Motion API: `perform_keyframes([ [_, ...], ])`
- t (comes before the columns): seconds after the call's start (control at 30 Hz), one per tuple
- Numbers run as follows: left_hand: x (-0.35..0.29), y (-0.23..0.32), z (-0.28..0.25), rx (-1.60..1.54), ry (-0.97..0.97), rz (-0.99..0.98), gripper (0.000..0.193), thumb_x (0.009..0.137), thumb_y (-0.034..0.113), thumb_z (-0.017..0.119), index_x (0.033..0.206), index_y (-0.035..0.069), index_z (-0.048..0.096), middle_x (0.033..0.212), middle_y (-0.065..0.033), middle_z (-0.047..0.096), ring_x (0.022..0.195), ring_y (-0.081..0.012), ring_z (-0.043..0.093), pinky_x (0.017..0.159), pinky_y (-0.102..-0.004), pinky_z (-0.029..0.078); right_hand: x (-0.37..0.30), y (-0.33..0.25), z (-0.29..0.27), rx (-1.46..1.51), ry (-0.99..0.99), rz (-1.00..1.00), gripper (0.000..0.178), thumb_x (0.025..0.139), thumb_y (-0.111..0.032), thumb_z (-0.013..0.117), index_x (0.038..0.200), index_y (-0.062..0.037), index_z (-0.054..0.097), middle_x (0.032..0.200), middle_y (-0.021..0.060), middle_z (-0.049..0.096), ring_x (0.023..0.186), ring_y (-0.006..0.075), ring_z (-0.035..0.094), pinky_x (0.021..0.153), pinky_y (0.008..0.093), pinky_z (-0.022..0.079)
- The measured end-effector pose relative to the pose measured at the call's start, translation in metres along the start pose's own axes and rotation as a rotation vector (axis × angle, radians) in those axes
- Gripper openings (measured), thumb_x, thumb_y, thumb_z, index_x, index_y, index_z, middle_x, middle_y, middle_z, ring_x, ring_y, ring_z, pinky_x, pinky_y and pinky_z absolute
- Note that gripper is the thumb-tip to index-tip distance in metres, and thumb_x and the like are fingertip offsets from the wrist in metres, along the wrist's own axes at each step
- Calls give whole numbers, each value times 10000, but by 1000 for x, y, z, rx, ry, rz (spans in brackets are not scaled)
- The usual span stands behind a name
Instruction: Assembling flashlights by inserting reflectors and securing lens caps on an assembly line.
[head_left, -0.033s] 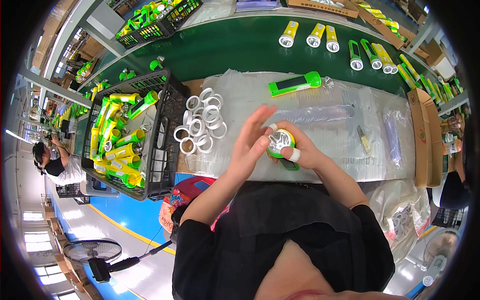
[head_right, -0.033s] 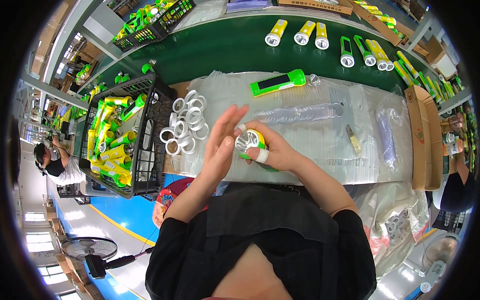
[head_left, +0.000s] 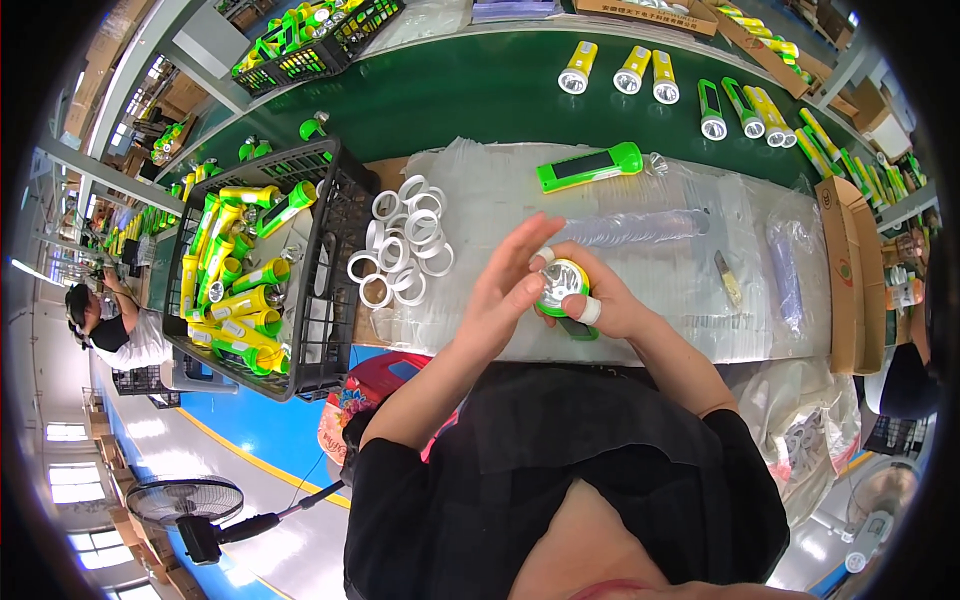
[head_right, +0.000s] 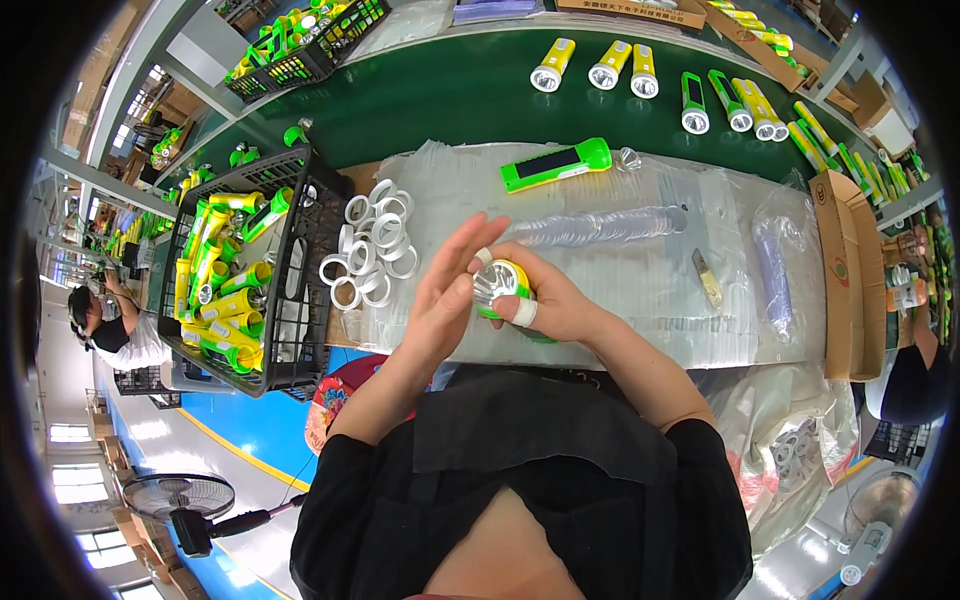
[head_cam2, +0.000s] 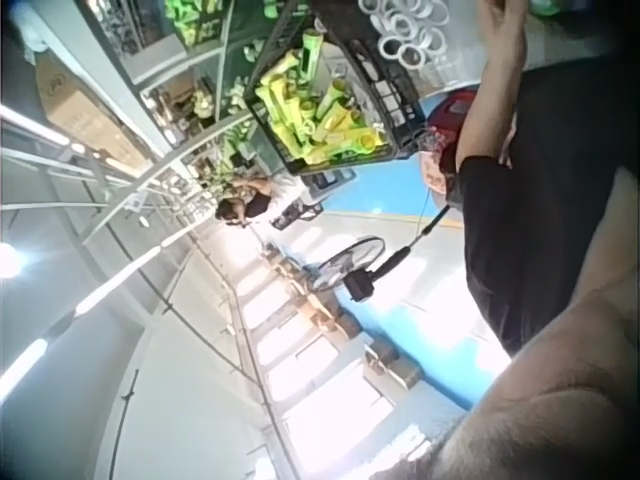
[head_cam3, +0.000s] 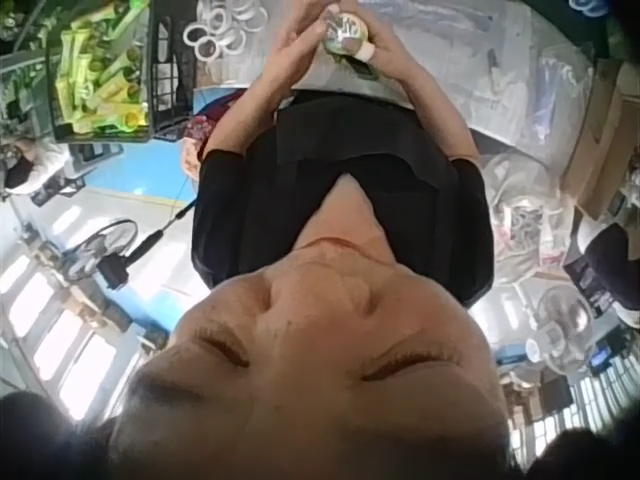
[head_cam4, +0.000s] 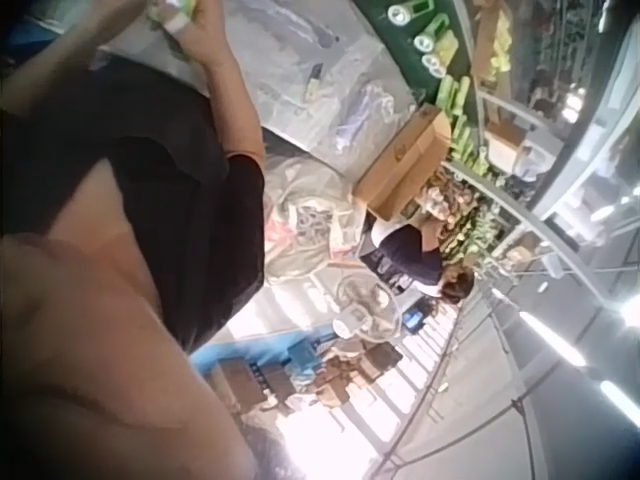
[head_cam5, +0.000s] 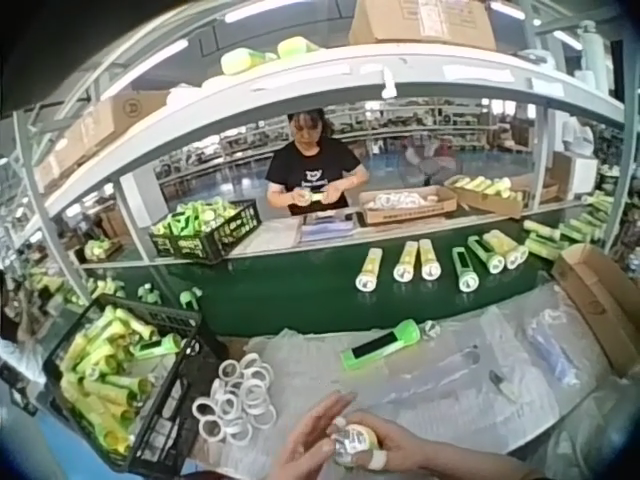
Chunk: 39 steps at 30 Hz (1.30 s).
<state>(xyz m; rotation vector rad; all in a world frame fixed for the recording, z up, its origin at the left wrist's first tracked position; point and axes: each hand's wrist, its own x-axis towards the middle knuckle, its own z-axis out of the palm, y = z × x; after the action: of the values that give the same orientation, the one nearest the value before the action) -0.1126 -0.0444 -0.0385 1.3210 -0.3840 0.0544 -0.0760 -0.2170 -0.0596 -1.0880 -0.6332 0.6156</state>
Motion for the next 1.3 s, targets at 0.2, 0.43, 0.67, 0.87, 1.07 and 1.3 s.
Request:
perform_keyframes([
  [0.2, 4, 4, 4, -393, -119, -366, 883, 852, 387, 705, 1527, 72, 230, 1507, -199, 346, 1351, -303, 409, 1103, -403, 351, -2, 3, -3, -25, -12, 2, 661, 843, -538, 698, 1276, -100, 458, 969, 52, 579, 822, 176, 611, 691, 319, 501],
  [0.43, 6, 4, 4, -416, -154, -407, 973, 809, 415, 746, 1532, 62, 200, 1492, -211, 359, 1345, -310, 420, 1110, -412, 347, -5, 4, -3, -47, -22, -33, 709, 835, -558, 696, 1312, -96, 448, 1019, 64, 566, 842, 184, 611, 709, 329, 507],
  [0.67, 3, -4, -9, -415, -215, -459, 954, 790, 412, 767, 1512, 53, 257, 1458, -195, 405, 1318, -309, 449, 1085, -417, 373, -9, 0, -5, -49, -12, 7, 720, 824, -559, 707, 1311, -95, 450, 1020, 60, 568, 861, 182, 610, 725, 332, 511],
  [0.87, 7, -4, -6, -430, -198, -492, 938, 769, 370, 786, 1496, 45, 289, 1421, -186, 435, 1299, -310, 463, 1077, -411, 382, -9, 8, -11, -45, -76, -20, 635, 872, -444, 703, 1354, -118, 448, 1075, 68, 562, 882, 171, 631, 766, 322, 538],
  [1.07, 10, -3, -9, -395, -218, -481, 928, 777, 342, 776, 1505, 47, 281, 1404, -193, 451, 1287, -302, 472, 1075, -406, 381, -12, 9, -11, -5, -33, -32, 677, 863, -454, 712, 1378, -117, 430, 1100, 66, 546, 892, 178, 626, 774, 324, 534],
  [1.3, 7, 3, -12, -402, -221, -476, 827, 824, 371, 741, 1496, 93, 347, 1281, -84, 510, 1137, -215, 520, 878, -329, 468, -14, 16, -13, 5, -31, -63, 718, 851, -443, 731, 1392, -94, 413, 1194, 65, 490, 973, 188, 617, 804, 332, 545],
])
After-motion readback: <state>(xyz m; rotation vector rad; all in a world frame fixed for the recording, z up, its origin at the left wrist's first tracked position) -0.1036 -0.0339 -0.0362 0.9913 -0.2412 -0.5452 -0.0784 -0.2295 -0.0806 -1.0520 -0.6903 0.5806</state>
